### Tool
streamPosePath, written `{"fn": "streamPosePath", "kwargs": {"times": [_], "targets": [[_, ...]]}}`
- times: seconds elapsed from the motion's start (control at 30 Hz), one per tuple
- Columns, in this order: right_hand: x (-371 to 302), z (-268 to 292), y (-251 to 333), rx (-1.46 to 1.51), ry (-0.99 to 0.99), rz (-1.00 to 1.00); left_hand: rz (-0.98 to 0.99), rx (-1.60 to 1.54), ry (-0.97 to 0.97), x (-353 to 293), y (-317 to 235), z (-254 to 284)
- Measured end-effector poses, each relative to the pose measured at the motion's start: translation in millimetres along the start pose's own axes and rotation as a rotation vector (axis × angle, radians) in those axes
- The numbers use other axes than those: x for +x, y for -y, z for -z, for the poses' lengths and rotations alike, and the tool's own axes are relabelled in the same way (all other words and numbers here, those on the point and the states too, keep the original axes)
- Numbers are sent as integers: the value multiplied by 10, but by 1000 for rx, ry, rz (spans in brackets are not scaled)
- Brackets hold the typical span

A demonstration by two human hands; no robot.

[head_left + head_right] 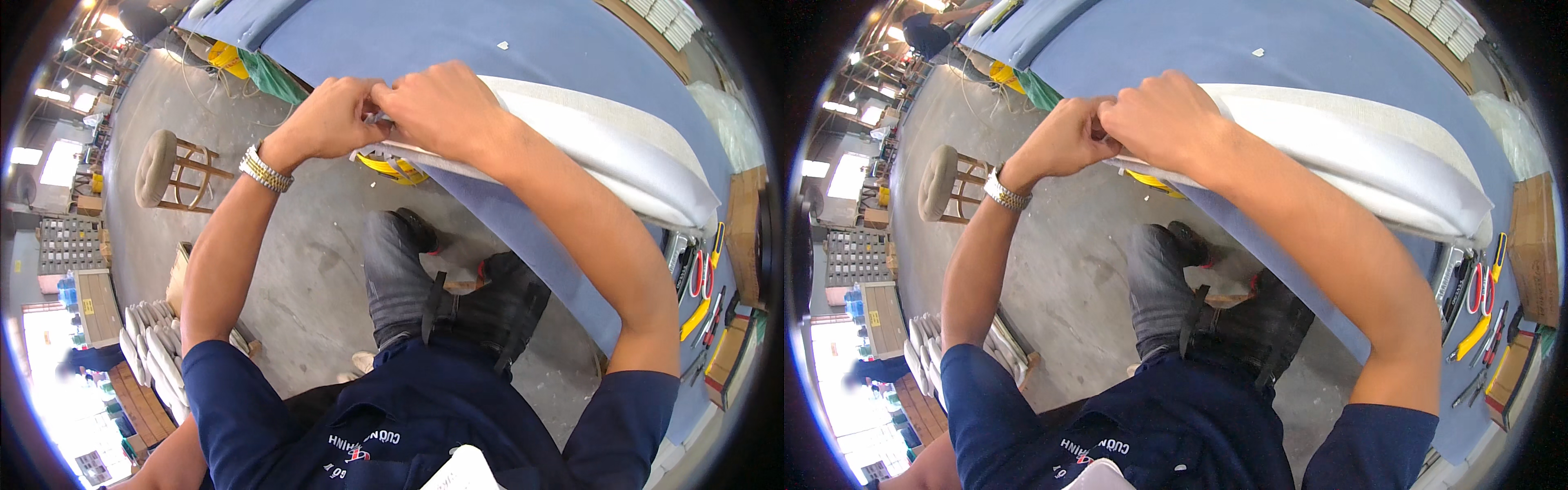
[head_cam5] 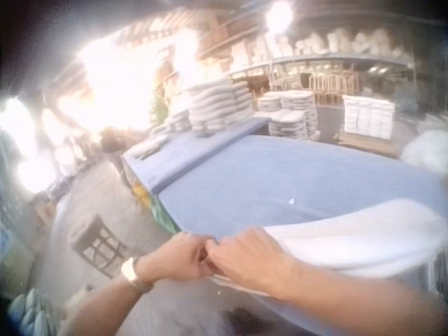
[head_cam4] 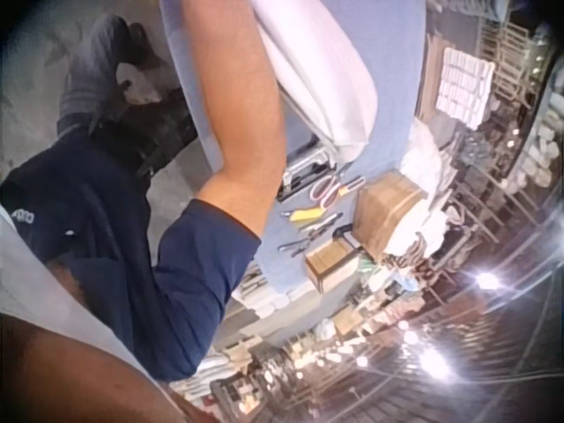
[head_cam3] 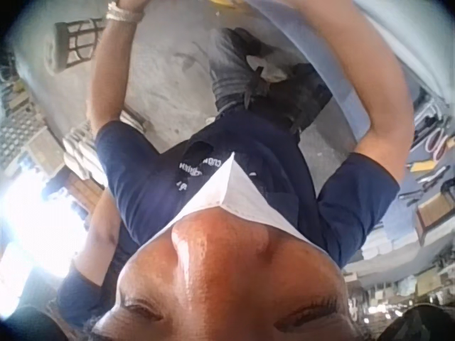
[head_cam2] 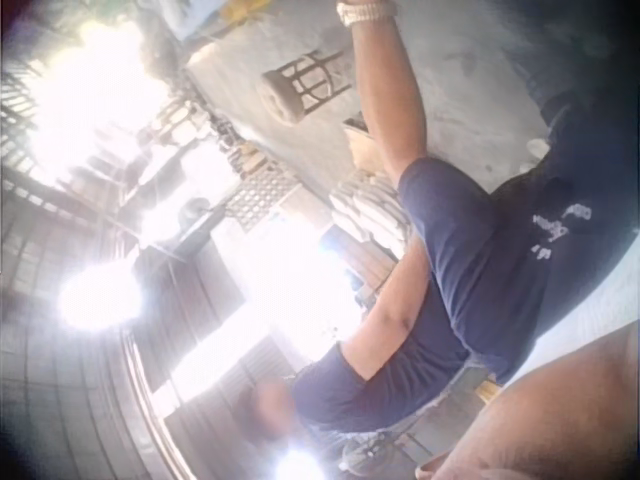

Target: The person assembles a cushion by inserting a foam insert into a fabric cover, trimming excess fabric with scissors, and securing the edges with a staple gun. The finished cushion is then placed on a stack of completed cushions.

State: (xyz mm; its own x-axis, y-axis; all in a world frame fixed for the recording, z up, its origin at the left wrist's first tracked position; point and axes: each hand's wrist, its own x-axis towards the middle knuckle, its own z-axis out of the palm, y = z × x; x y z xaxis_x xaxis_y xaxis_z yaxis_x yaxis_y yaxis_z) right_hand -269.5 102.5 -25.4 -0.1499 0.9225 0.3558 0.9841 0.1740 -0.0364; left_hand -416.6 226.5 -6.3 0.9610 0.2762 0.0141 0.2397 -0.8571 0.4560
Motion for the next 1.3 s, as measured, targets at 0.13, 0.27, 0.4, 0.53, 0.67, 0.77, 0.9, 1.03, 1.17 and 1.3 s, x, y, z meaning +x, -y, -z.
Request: {"fn": "streamPosePath", "kwargs": {"times": [0.13,0.27,0.4,0.53,0.67,0.77,0.9,1.03,1.17,1.3], "targets": [[24,36,4,-42,-47,73,5,-35,-28,-16,66,19],[-79,-99,0,-72,-30,74,64,65,17,-58,-64,-41],[-171,-198,77,-44,-68,74,-22,159,-80,-172,2,-256],[-101,-143,83,-25,-123,88,-120,176,-157,-155,187,-295],[19,-38,44,24,20,79,-18,67,-91,-126,126,-191],[26,29,53,72,101,51,9,67,-85,-121,147,-188],[-20,128,93,80,107,12,-79,118,-114,-133,110,-217],[-22,99,101,62,71,7,6,12,-52,-114,224,-227],[110,24,30,-6,204,-25,-17,-205,-133,-174,434,-342],[164,166,-36,1,210,14,97,-318,-237,-250,450,-401]]}}
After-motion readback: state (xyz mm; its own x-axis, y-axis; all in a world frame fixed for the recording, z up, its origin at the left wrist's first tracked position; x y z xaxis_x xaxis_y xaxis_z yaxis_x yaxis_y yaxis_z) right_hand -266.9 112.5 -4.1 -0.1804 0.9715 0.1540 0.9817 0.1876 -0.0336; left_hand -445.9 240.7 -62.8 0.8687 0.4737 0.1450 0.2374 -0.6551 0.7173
